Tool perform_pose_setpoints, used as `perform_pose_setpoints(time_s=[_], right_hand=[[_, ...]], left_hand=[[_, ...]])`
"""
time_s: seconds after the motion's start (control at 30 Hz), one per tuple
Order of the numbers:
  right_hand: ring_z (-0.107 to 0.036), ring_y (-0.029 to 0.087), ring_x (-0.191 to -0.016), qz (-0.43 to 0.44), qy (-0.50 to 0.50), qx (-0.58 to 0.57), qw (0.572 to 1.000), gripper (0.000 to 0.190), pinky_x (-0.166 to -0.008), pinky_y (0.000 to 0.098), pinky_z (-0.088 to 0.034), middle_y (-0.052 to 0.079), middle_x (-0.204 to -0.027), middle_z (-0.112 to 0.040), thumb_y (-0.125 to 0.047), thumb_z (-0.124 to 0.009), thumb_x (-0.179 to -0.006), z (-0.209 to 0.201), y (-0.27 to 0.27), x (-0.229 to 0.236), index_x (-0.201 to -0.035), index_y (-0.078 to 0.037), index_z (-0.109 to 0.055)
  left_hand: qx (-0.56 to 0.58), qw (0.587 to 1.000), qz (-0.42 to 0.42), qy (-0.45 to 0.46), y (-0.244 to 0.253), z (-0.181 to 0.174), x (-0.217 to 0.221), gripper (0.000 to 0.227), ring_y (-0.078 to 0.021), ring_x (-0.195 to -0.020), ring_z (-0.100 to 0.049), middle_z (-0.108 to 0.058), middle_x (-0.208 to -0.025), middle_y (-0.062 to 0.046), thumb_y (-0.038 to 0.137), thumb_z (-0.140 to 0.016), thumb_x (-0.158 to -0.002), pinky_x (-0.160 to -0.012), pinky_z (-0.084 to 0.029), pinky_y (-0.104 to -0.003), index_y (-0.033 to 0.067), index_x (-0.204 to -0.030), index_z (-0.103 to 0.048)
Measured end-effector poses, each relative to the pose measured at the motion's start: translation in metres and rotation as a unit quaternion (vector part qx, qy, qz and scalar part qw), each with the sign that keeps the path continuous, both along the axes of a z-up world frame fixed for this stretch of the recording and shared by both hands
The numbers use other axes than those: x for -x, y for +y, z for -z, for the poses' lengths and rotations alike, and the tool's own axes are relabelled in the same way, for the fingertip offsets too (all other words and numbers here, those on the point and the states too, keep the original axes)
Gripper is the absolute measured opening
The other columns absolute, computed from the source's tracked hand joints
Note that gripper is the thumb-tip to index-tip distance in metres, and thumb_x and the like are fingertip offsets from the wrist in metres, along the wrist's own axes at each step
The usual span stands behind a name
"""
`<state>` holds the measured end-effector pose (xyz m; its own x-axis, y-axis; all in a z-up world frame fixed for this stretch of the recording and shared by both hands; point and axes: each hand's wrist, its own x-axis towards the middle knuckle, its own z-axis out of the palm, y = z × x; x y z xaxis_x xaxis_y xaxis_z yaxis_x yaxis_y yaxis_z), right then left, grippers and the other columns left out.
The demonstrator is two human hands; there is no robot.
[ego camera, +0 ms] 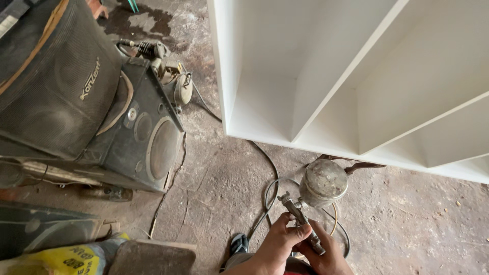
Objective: The person uses a spray gun to apply a white finish to the interior and exterior surfaces of a wooden cabinet.
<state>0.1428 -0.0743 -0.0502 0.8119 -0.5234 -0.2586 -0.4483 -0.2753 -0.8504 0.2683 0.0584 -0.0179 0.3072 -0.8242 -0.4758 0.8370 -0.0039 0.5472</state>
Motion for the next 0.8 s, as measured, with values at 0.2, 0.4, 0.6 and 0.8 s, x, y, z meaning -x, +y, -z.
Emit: perform_pose_setpoints(time_s=[0.2, 0.4, 0.6, 0.8], right_hand=[[-0.076, 0.021, -0.104, 0.034, -0.005, -0.023, 0.999, 0.062, -0.087, 0.0343, -0.058, 0.016, -0.11, -0.074, -0.001, -0.08, -0.079, -0.005, 0.0, 0.003, -0.137, -0.002, -0.057], [-0.073, 0.02, -0.108, 0.037, -0.013, -0.036, 0.999, 0.065, -0.089, 0.0334, -0.057, 0.016, -0.115, -0.072, 0.0, -0.08, -0.08, -0.004, -0.001, 0.004, -0.141, -0.003, -0.058], [-0.075, 0.021, -0.109, 0.028, 0.017, -0.031, 0.999, 0.065, -0.091, 0.034, -0.057, 0.015, -0.116, -0.073, -0.001, -0.079, -0.08, -0.011, -0.002, 0.0, -0.141, -0.006, -0.058], [-0.075, 0.02, -0.108, 0.007, 0.006, -0.002, 1.0, 0.066, -0.089, 0.0344, -0.057, 0.014, -0.116, -0.072, -0.003, -0.08, -0.079, -0.01, -0.001, 0.001, -0.141, -0.007, -0.059]], left_hand=[[-0.003, 1.0, 0.021, -0.005, -0.005, 0.004, 0.003, 0.053, -0.0206, -0.096, -0.066, -0.069, -0.102, -0.012, 0.029, -0.076, -0.091, -0.087, -0.052, -0.038, 0.0052, -0.131, -0.052], [0.001, 1.0, 0.018, -0.003, -0.009, 0.006, 0.005, 0.054, -0.0199, -0.095, -0.064, -0.069, -0.1, -0.011, 0.029, -0.077, -0.091, -0.087, -0.051, -0.038, 0.0058, -0.132, -0.052], [-0.007, 1.0, 0.023, 0.004, -0.007, 0.002, 0.002, 0.055, -0.0199, -0.097, -0.064, -0.068, -0.099, -0.011, 0.031, -0.076, -0.09, -0.089, -0.051, -0.037, 0.0055, -0.132, -0.052], [-0.01, 1.0, 0.013, -0.003, -0.003, 0.002, 0.002, 0.054, -0.0195, -0.096, -0.064, -0.068, -0.099, -0.01, 0.031, -0.076, -0.091, -0.088, -0.051, -0.037, 0.0052, -0.133, -0.052]])
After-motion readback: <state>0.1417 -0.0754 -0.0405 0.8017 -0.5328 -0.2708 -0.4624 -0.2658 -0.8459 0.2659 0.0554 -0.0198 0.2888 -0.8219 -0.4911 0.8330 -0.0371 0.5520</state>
